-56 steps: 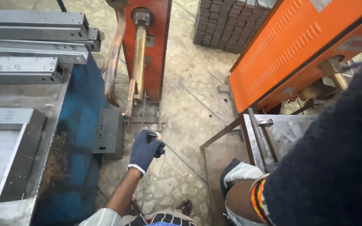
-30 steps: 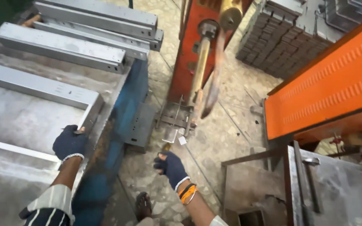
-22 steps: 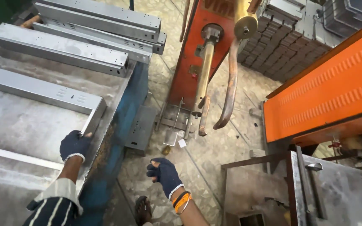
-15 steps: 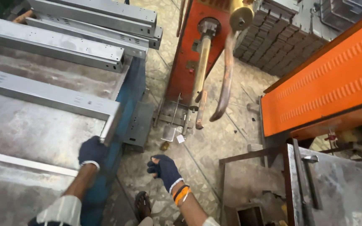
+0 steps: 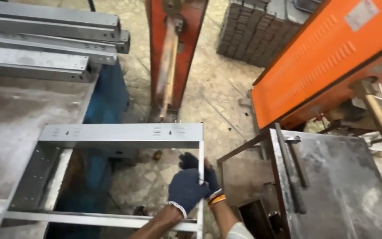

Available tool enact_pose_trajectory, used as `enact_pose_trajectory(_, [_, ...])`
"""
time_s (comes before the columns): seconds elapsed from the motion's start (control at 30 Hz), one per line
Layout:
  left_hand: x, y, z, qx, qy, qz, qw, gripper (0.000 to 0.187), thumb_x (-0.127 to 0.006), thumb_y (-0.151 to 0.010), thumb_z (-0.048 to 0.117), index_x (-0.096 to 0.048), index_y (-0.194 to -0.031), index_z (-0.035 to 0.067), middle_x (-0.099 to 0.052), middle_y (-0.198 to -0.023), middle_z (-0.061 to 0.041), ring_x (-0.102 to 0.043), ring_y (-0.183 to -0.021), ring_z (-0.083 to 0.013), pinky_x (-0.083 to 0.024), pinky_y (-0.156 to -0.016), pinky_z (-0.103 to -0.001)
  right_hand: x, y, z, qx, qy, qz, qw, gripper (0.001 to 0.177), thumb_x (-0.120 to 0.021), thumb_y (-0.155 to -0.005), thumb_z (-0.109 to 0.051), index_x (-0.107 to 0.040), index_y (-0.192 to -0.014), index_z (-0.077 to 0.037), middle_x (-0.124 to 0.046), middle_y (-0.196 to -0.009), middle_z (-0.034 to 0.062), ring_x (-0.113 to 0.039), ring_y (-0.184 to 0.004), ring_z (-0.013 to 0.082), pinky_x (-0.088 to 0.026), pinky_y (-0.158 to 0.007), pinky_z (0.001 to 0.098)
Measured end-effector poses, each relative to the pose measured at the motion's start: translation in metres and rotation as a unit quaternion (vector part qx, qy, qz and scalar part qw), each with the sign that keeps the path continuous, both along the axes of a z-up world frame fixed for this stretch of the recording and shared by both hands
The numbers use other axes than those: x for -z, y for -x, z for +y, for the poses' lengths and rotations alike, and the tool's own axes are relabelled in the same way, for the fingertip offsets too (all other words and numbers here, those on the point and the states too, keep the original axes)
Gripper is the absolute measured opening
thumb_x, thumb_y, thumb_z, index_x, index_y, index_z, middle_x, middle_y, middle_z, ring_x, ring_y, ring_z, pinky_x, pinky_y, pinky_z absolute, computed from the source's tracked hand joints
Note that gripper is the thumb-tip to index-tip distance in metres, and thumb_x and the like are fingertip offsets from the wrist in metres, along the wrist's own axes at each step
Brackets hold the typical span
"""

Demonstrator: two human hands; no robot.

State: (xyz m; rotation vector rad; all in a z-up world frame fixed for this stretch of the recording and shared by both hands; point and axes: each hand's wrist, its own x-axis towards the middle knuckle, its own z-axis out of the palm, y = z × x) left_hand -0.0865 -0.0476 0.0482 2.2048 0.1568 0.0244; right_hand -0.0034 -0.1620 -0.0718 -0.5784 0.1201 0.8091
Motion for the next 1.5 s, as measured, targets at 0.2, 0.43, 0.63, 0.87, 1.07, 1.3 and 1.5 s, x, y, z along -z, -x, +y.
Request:
enact_pose_trajectory(0.2, [-0.071, 0.002, -0.038, 0.012, 0.047, -0.009, 0.999, 0.027, -0.080, -0.071, 0.032, -0.072, -0.074, 0.006, -0.070, -0.070, -0.016, -0.069, -0.068, -0.0336, -0.053, -0.064, -0.048, 0.000, -0.032, -0.098, 0.041, -0.027, -0.112, 0.992, 0.052, -0.061, -0.106, -0.039, -0.058, -0.139, 0.001, -0.070, -0.114, 0.0153, -0.069, -0.096, 0.0262, -0.056, -0.081, 0.0391])
enact_pose_trajectory(0.43, [-0.054, 0.019, 0.013, -0.076, 0.273, 0.070, 0.956, 0.029, -0.079, -0.078, 0.020, -0.081, -0.092, -0.005, -0.077, -0.067, -0.011, -0.067, -0.056, -0.0145, -0.054, -0.052, -0.034, -0.116, -0.022, -0.064, 0.003, 0.165, -0.211, 0.963, 0.047, -0.071, -0.090, -0.025, -0.064, -0.127, 0.002, -0.072, -0.111, 0.0075, -0.070, -0.098, 0.0175, -0.058, -0.086, 0.0335])
enact_pose_trajectory(0.63, [-0.043, 0.048, -0.039, -0.110, 0.429, 0.165, 0.881, 0.030, -0.082, -0.077, 0.015, -0.080, -0.096, -0.007, -0.080, -0.071, -0.015, -0.074, -0.056, -0.0173, -0.059, -0.052, -0.031, -0.152, -0.024, -0.095, -0.120, 0.226, -0.237, 0.937, 0.055, -0.074, -0.082, -0.025, -0.064, -0.128, 0.004, -0.074, -0.112, 0.0109, -0.071, -0.098, 0.0192, -0.058, -0.087, 0.0338])
enact_pose_trajectory(0.87, [-0.053, 0.064, -0.021, -0.009, 0.414, 0.177, 0.893, 0.031, -0.080, -0.083, 0.020, -0.082, -0.092, -0.010, -0.080, -0.069, -0.017, -0.073, -0.056, -0.0166, -0.058, -0.051, -0.030, -0.175, -0.019, -0.072, -0.162, 0.235, -0.254, 0.924, 0.055, -0.074, -0.084, -0.022, -0.064, -0.130, 0.006, -0.073, -0.110, 0.0142, -0.070, -0.093, 0.0191, -0.057, -0.081, 0.0316])
enact_pose_trajectory(1.07, [-0.070, 0.069, 0.014, -0.046, 0.390, 0.216, 0.894, 0.031, -0.080, -0.082, 0.019, -0.081, -0.093, -0.010, -0.080, -0.071, -0.018, -0.075, -0.057, -0.0185, -0.061, -0.050, -0.033, -0.197, -0.014, -0.026, -0.186, 0.238, -0.281, 0.911, 0.054, -0.073, -0.085, -0.021, -0.063, -0.131, 0.004, -0.073, -0.113, 0.0120, -0.070, -0.094, 0.0173, -0.057, -0.083, 0.0312])
enact_pose_trajectory(1.3, [-0.079, 0.045, 0.070, -0.068, 0.396, 0.135, 0.906, 0.029, -0.078, -0.082, 0.015, -0.079, -0.099, -0.009, -0.079, -0.074, -0.017, -0.074, -0.058, -0.0204, -0.060, -0.054, -0.034, -0.209, -0.045, 0.033, -0.155, 0.270, -0.272, 0.911, 0.047, -0.073, -0.087, -0.025, -0.068, -0.123, 0.005, -0.075, -0.107, 0.0125, -0.072, -0.090, 0.0199, -0.058, -0.081, 0.0336])
enact_pose_trajectory(1.5, [-0.069, 0.009, 0.109, -0.051, 0.424, 0.100, 0.899, 0.031, -0.077, -0.082, 0.012, -0.076, -0.106, -0.007, -0.079, -0.083, -0.016, -0.076, -0.064, -0.0209, -0.063, -0.059, -0.034, -0.197, -0.068, 0.059, -0.106, 0.307, -0.250, 0.912, 0.042, -0.073, -0.090, -0.027, -0.071, -0.117, 0.005, -0.075, -0.103, 0.0111, -0.071, -0.084, 0.0188, -0.057, -0.077, 0.0323])
